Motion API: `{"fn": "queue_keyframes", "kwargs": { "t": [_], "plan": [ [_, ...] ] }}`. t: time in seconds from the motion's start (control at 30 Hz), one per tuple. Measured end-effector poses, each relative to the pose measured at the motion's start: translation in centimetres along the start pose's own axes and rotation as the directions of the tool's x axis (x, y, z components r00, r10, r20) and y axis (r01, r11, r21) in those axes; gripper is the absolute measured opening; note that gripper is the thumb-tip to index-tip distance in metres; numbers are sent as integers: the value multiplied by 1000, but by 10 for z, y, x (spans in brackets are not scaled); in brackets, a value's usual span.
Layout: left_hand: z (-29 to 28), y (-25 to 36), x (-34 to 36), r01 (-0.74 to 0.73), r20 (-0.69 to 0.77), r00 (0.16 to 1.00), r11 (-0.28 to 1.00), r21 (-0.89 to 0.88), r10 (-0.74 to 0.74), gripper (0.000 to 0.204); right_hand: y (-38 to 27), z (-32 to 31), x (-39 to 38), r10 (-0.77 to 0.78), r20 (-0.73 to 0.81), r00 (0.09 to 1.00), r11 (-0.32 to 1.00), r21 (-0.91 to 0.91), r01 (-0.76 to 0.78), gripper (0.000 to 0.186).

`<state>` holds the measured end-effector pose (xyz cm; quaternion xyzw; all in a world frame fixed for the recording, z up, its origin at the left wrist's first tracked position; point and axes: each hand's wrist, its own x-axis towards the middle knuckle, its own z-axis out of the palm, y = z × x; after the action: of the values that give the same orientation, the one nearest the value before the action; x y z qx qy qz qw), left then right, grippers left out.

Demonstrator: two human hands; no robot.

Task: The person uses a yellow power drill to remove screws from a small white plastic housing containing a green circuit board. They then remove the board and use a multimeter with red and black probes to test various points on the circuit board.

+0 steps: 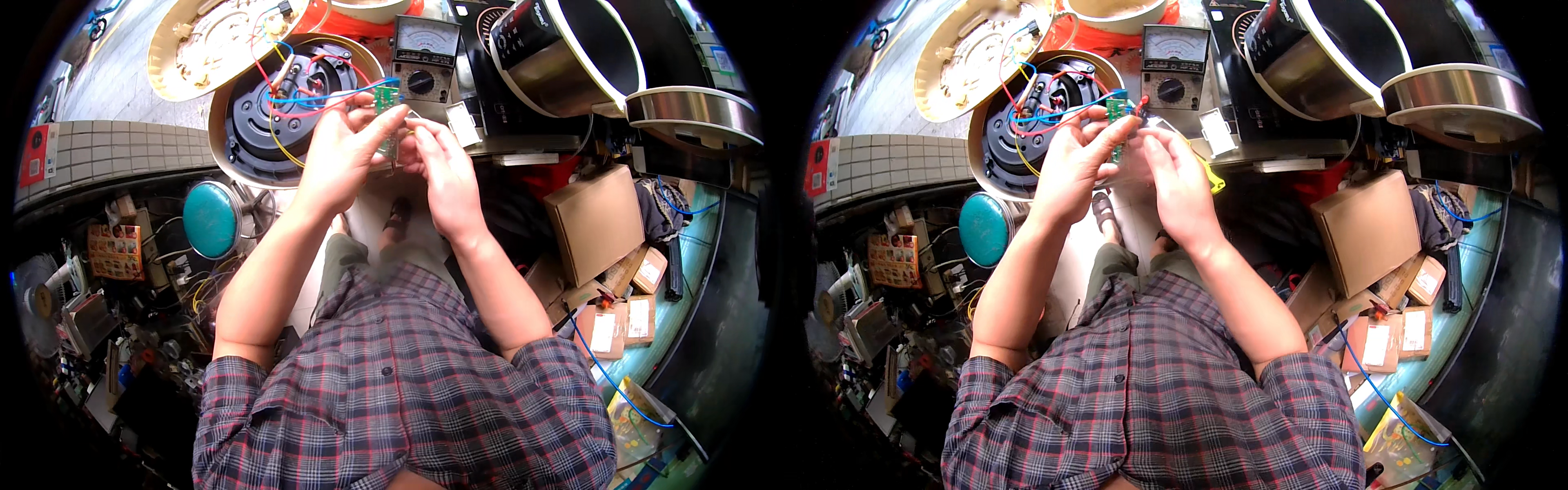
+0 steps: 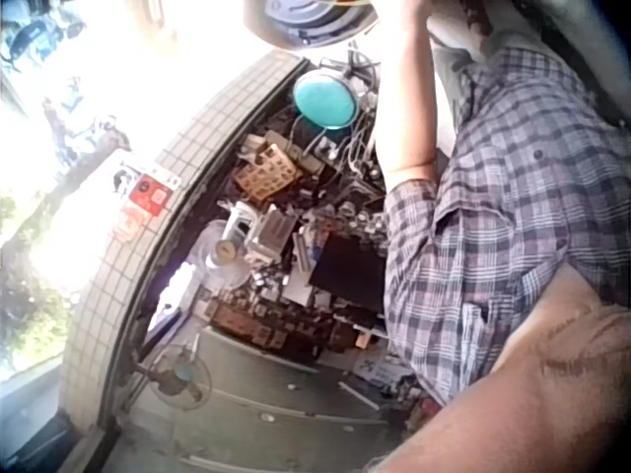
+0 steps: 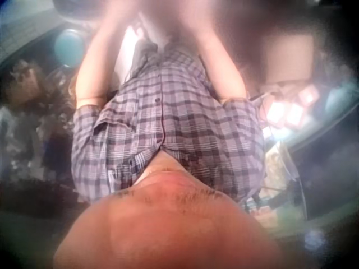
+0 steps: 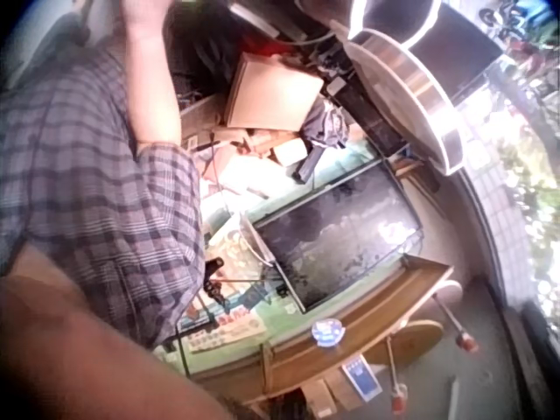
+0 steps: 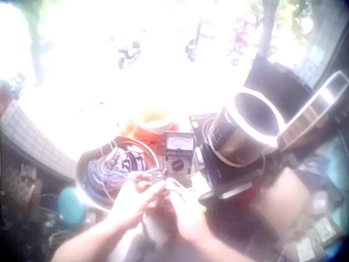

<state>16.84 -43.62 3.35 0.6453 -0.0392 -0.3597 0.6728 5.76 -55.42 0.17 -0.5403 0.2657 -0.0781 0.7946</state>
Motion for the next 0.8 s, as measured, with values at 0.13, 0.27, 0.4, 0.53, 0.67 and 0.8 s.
{"fn": "queue_keyframes", "kwargs": {
  "t": [0.13,0.27,0.4,0.53,0.67,0.8],
  "plan": [
    [1,-11,9,-88,33,996,991,105,85,46,4,4,-15,-134,21,991,975,-177,136,35],
    [-5,-5,8,56,80,996,985,-162,-43,38,-1,-10,-2,0,48,999,1000,-18,1,31],
    [-19,-3,3,124,144,985,967,-223,-93,49,-3,-17,1,103,88,991,978,174,-117,28],
    [-23,-15,0,59,170,985,973,-221,-21,58,-5,-17,3,119,124,985,965,218,-144,25],
    [-25,-23,0,25,177,984,967,-253,21,59,-10,-11,2,115,133,984,964,223,-142,24],
    [-19,-23,-8,-25,146,987,954,-300,71,58,-12,-8,3,111,134,985,968,210,-137,24]
  ]
}}
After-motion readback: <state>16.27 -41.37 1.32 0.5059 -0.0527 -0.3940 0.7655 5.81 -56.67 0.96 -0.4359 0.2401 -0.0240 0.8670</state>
